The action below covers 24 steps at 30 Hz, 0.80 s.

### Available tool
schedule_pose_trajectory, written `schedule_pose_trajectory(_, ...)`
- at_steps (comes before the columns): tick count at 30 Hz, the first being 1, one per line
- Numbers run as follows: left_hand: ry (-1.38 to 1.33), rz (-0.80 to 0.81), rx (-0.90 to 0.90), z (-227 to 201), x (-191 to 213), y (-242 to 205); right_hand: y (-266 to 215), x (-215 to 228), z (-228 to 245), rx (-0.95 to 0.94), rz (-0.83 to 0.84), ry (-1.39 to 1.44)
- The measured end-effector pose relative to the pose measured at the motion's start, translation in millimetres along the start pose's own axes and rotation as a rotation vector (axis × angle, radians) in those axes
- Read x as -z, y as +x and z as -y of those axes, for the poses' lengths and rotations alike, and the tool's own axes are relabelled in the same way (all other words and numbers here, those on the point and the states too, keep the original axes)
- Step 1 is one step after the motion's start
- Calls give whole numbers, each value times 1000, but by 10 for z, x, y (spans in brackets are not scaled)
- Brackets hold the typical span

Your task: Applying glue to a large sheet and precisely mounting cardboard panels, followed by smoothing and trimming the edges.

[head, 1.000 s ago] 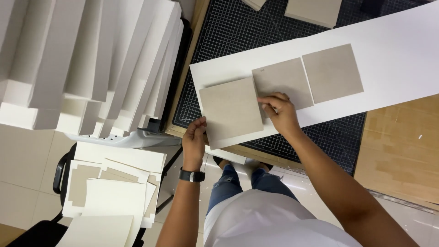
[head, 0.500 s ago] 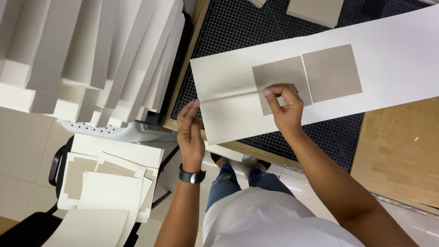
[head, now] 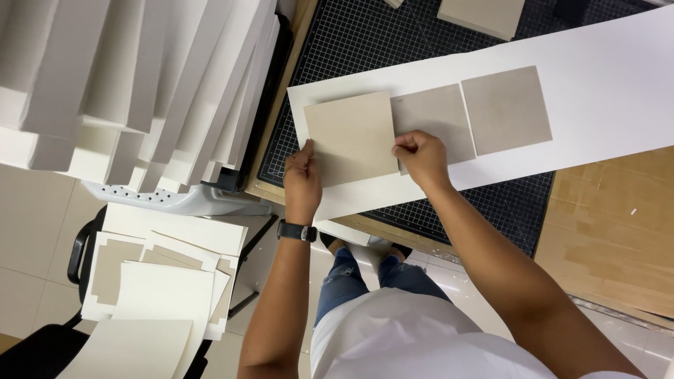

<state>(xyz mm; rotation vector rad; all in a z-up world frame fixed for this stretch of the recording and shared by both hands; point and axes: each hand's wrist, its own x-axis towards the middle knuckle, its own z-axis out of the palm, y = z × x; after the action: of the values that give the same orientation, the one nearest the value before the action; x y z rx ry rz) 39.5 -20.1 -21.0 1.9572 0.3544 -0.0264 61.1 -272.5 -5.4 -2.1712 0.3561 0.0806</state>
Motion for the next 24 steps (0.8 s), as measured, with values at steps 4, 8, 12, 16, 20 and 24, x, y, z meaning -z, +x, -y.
schedule_pose_trajectory(4,29,19,58,-84,12,-17,49,-26,-26,-58,40,-32)
schedule_pose_trajectory(8,7,17,81,-55,-10,-27,90,-44,-40,-68,57,-37)
schedule_pose_trajectory(12,-9,-5,89,-75,5,-66,91,-43,-35,-83,67,-62)
schedule_pose_trajectory(16,-11,-10,93,-120,4,-85,76,-47,-34,-93,65,-75)
schedule_pose_trajectory(20,-27,-13,102,-115,18,-102,71,-38,-20,-83,82,-89)
schedule_pose_trajectory(24,-29,-20,87,-20,-3,-85,109,-48,-55,-75,82,-113)
